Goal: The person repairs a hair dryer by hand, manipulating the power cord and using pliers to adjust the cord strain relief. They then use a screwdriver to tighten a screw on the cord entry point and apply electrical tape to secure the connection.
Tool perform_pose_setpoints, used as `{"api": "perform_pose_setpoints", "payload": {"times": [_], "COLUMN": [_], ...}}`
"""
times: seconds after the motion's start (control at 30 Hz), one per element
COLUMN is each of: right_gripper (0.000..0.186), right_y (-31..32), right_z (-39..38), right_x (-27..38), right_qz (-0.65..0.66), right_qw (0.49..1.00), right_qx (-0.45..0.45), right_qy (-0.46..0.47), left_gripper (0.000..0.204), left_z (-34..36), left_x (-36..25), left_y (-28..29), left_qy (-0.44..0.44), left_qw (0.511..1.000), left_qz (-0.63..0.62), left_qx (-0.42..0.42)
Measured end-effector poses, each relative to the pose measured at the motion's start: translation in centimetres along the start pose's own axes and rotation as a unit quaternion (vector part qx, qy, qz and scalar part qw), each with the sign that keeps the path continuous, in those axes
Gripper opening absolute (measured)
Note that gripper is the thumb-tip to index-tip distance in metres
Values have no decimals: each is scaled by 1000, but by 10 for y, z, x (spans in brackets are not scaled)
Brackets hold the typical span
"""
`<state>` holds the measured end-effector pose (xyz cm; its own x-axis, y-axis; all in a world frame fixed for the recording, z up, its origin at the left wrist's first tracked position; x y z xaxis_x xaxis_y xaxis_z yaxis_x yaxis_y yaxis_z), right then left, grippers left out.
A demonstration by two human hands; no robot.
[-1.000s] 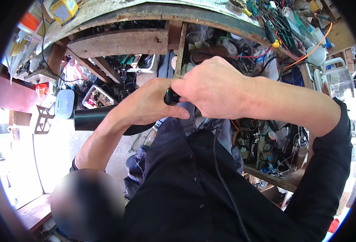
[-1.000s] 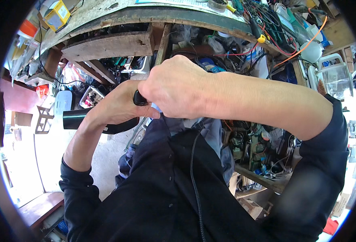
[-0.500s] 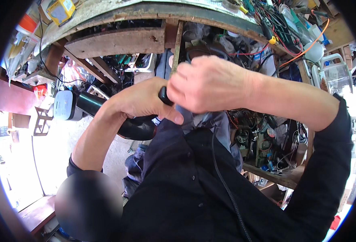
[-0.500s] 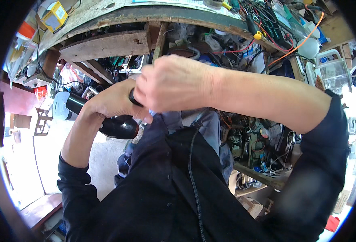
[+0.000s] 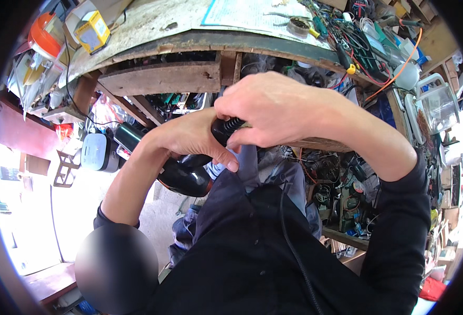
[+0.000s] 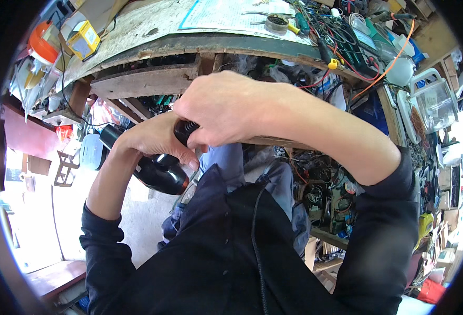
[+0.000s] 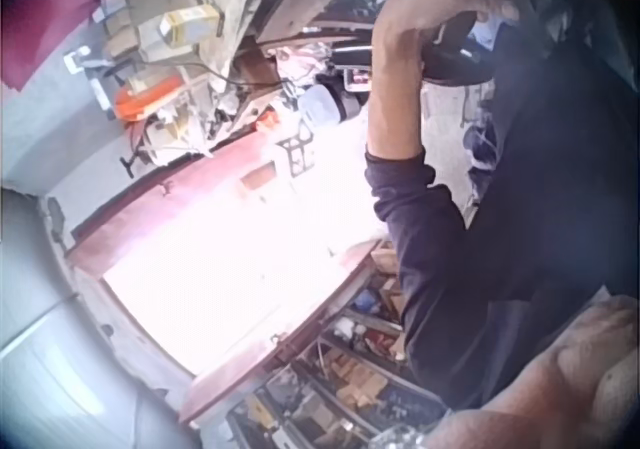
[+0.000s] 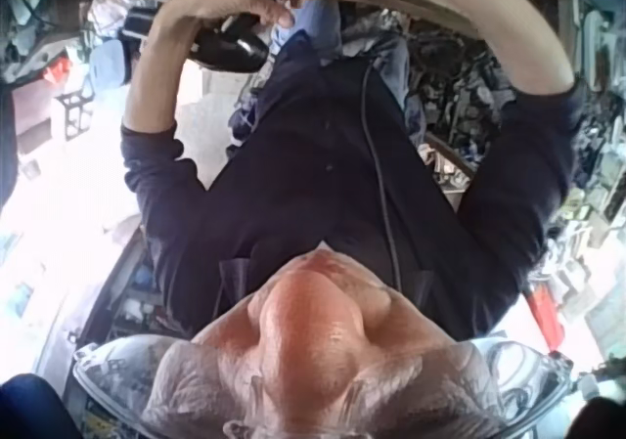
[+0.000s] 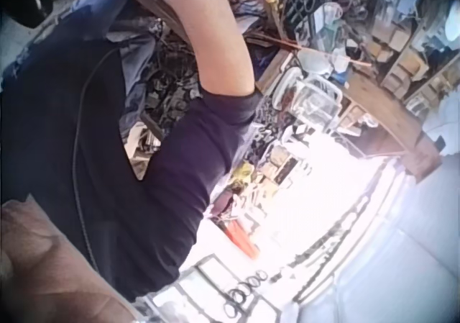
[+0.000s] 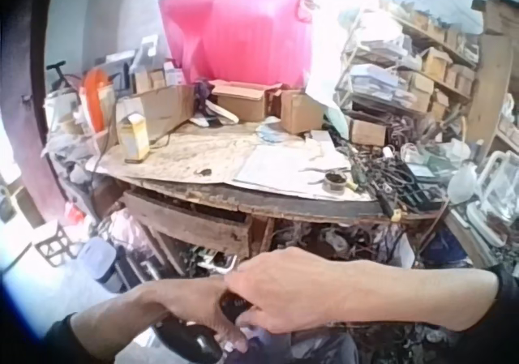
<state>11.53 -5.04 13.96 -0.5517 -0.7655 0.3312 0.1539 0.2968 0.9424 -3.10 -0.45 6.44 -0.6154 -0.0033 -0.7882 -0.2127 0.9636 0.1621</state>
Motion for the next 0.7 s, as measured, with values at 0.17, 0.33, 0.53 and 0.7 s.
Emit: {"api": "perform_pose_setpoints", "payload": {"times": [0.17, 0.33, 0.53, 0.7], "right_gripper": [35, 31, 29, 22], "right_y": [-7, -27, -61, -65], "right_z": [-3, -21, -15, -11], "right_x": [-6, -26, -25, -33], "right_qz": [188, 293, 458, 560], "right_qw": [976, 924, 800, 642], "right_qx": [-40, -189, -336, -500], "right_qy": [-104, -156, -194, -155], "left_gripper": [60, 60, 67, 49], "left_z": [18, 26, 23, 0], "left_x": [1, -18, -41, -84], "left_y": [-1, 15, 36, 49], "left_qy": [-85, -14, 38, 57], "left_qw": [995, 990, 933, 846], "left_qz": [28, 100, 351, 521], "left_qx": [52, 97, 73, -100]}}
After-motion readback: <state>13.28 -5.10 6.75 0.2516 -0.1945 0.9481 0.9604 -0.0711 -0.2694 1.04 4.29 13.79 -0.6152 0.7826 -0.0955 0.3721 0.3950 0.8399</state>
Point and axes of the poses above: each hand's wrist, its own z-axis towards the middle knuckle, its own y-axis out of the back of the hand, x = y × z, the point moved 3 cm from there along z, towards the middle knuckle, and after that the axes turned 14 degrees about y, right-handed, at the moved point
